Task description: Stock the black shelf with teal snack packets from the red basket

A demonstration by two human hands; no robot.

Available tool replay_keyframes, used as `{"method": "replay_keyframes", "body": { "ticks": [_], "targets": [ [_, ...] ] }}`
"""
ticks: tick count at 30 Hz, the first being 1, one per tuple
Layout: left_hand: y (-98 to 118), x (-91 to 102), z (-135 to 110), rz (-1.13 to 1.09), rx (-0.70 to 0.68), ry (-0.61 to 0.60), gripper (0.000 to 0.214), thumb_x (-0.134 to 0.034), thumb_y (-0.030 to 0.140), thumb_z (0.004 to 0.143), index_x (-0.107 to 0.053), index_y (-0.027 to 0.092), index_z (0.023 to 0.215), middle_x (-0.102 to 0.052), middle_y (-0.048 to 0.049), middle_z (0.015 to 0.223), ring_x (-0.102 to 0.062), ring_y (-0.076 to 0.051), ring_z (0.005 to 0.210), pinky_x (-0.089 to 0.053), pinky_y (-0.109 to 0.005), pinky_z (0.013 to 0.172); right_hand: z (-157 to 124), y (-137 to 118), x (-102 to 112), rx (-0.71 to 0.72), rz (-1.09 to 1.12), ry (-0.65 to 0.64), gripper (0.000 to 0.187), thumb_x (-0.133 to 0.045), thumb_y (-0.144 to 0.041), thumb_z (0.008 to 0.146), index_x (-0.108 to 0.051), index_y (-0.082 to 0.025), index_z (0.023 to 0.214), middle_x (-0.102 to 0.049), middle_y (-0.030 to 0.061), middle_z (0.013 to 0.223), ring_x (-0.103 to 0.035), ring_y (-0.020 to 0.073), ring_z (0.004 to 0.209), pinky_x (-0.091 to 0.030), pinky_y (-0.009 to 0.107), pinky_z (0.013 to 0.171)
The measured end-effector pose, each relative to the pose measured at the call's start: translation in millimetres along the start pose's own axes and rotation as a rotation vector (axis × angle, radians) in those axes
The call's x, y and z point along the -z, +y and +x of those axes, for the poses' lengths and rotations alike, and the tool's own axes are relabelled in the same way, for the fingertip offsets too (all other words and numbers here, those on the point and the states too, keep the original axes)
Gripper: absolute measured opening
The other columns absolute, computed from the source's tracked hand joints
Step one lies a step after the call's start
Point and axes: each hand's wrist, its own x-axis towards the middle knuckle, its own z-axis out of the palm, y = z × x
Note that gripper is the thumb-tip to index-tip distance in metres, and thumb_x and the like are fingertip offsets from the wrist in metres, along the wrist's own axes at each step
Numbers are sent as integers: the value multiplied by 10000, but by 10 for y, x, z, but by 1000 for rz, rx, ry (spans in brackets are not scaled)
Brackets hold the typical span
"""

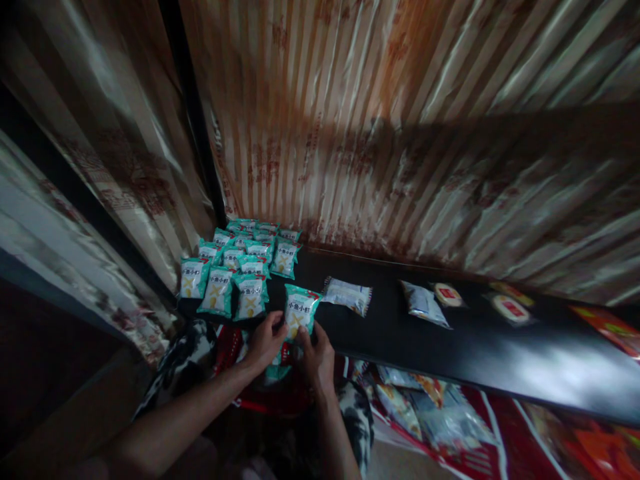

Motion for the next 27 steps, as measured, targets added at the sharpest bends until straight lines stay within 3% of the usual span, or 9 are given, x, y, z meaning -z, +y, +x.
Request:
{"method": "replay_keyframes", "body": {
  "ticks": [7,13,17,27],
  "targets": [
    [53,-68,35,-50,-44,-6,381,-495,140,781,-538,144,1159,-598,-118,1198,-581,-199,1080,-432,-330,965,256,58,-89,38,-15,33,589,-483,-569,771,-617,-118,1125,-689,138,1012,-631,286,920,-463,361,802],
    [63,-93,70,-42,-62,-8,436,-506,102,732,-555,176,1159,-556,-97,1282,-510,-223,1202,-383,-375,1047,379,103,-190,46,-66,56,572,-458,-570,782,-636,-135,1109,-699,133,976,-639,282,881,-461,355,769],
    [25,-131,119,-31,-118,9,438,-501,106,733,-567,170,1161,-523,-108,1332,-468,-233,1251,-347,-403,1083,446,106,-252,60,-67,83,549,-463,-565,777,-656,-150,1080,-709,115,943,-638,266,854,-462,348,763],
    [37,-184,217,-31,-85,-14,466,-490,156,771,-538,137,1234,-439,-122,1411,-365,-235,1335,-262,-408,1136,616,106,-349,84,-125,106,546,-440,-560,783,-659,-145,1062,-701,111,916,-622,244,813,-460,330,740]
  ]
}}
